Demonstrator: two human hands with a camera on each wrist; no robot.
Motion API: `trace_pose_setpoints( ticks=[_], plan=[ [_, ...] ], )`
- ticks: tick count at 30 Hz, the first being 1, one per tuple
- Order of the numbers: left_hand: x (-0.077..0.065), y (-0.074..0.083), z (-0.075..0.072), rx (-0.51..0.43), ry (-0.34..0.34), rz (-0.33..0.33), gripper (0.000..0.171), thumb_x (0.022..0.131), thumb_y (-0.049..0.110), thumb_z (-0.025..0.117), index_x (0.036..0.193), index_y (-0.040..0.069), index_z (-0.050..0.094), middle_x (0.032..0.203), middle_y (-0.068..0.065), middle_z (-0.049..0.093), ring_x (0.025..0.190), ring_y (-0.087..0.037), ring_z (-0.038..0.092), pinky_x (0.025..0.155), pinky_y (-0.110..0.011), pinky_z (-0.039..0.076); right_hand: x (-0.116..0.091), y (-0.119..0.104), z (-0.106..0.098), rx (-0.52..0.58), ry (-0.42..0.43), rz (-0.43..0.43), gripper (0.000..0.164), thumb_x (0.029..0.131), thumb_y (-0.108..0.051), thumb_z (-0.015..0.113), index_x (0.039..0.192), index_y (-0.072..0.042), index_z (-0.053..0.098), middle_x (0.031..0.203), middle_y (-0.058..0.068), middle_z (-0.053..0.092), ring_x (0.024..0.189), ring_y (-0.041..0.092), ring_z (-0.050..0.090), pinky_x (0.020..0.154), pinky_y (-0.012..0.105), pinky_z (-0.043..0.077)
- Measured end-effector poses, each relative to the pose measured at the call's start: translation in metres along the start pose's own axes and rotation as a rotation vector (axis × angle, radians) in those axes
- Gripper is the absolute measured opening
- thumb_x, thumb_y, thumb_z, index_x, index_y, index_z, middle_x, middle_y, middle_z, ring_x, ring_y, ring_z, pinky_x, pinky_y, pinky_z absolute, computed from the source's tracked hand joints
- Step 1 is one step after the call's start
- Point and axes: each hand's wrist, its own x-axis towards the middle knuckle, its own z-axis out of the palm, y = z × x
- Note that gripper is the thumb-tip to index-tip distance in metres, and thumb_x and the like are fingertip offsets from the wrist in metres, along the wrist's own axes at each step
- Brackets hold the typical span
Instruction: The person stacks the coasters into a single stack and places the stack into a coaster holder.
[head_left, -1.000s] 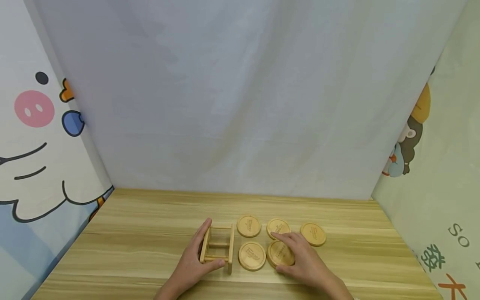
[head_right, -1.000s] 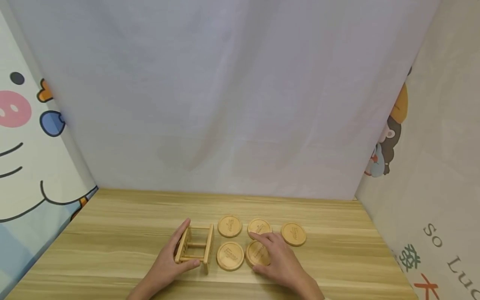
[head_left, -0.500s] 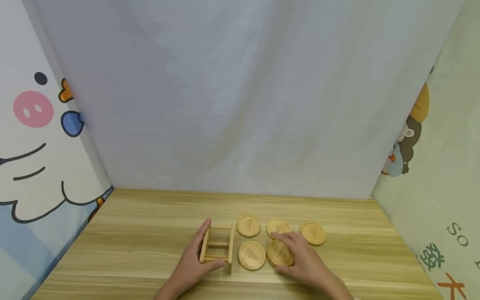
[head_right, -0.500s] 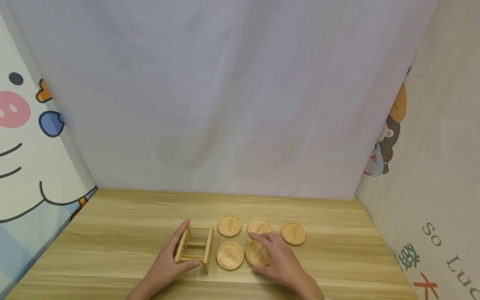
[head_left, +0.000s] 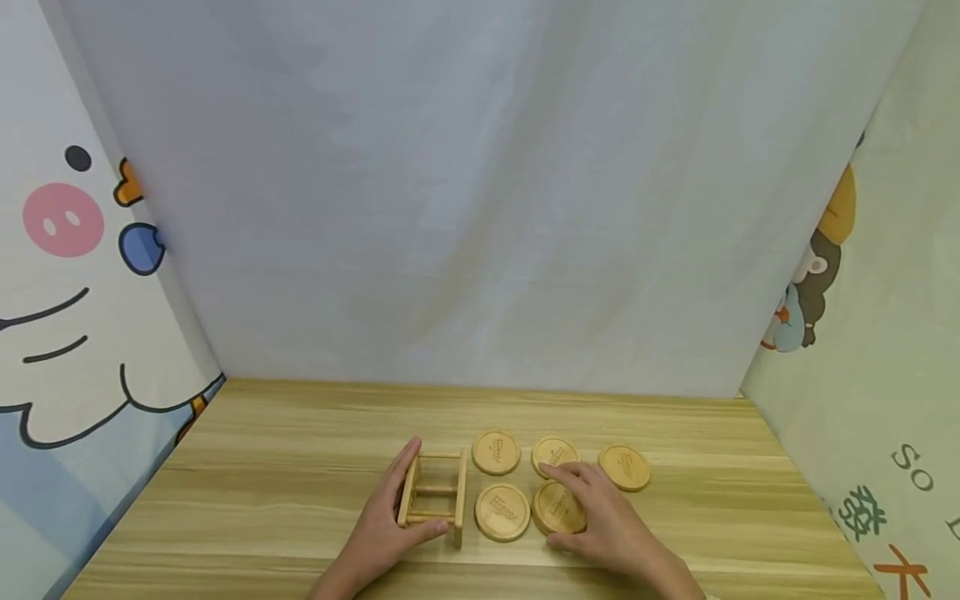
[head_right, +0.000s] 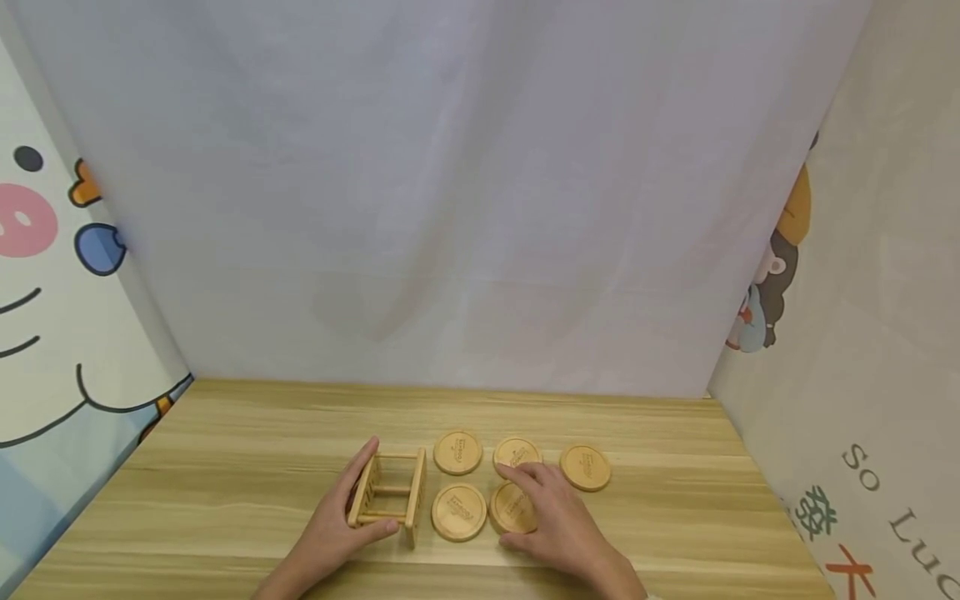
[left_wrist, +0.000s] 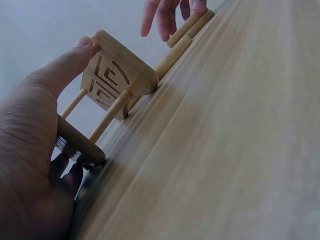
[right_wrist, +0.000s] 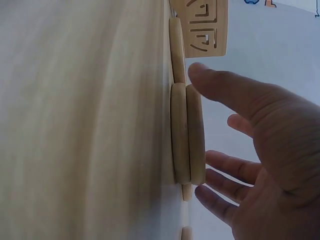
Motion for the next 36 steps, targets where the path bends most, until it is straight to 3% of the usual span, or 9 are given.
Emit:
trace_pose_setpoints(
  ticks=[16, 23, 30, 36],
  plan=[
    [0.001, 0.0, 0.002, 0.026, -0.001, 0.001, 0.114, 0.093, 0.022, 0.094, 0.18, 0.024, 0.02, 0.185, -0.012, 0.014, 0.159, -0.044, 0.04, 0.113, -0.033, 0.052, 0.005, -0.008, 0.006, -0.035, 0.084, -0.094, 0.091, 0.075, -0.026, 0.106, 0.156, -0.015, 0.065, 0.144, 0.006, 0.066, 0.133, 0.036, 0.06, 0.109, 0.069, 0.047],
    [0.001, 0.001, 0.004, 0.01, -0.003, -0.003, 0.113, 0.093, 0.02, 0.094, 0.179, 0.03, 0.021, 0.185, -0.013, 0.013, 0.156, -0.045, 0.043, 0.112, -0.042, 0.054, 0.01, -0.013, 0.011, -0.027, 0.073, -0.106, 0.09, 0.075, -0.026, 0.105, 0.155, -0.014, 0.065, 0.143, 0.008, 0.066, 0.132, 0.036, 0.061, 0.108, 0.068, 0.048],
    [0.002, 0.0, 0.003, -0.002, 0.0, -0.01, 0.114, 0.093, 0.019, 0.094, 0.18, 0.024, 0.02, 0.185, -0.013, 0.015, 0.152, -0.044, 0.048, 0.106, -0.031, 0.056, 0.016, -0.02, 0.016, 0.014, 0.039, -0.104, 0.09, 0.079, -0.027, 0.104, 0.158, -0.017, 0.062, 0.145, 0.005, 0.065, 0.133, 0.034, 0.06, 0.11, 0.07, 0.046],
    [0.0, 0.0, 0.001, 0.023, 0.015, -0.006, 0.115, 0.092, 0.019, 0.095, 0.18, 0.025, 0.021, 0.185, -0.014, 0.015, 0.152, -0.045, 0.049, 0.106, -0.031, 0.055, 0.023, -0.027, 0.02, 0.027, -0.007, -0.109, 0.089, 0.082, -0.031, 0.102, 0.16, -0.021, 0.06, 0.143, 0.003, 0.065, 0.132, 0.03, 0.06, 0.11, 0.068, 0.045]
  ],
)
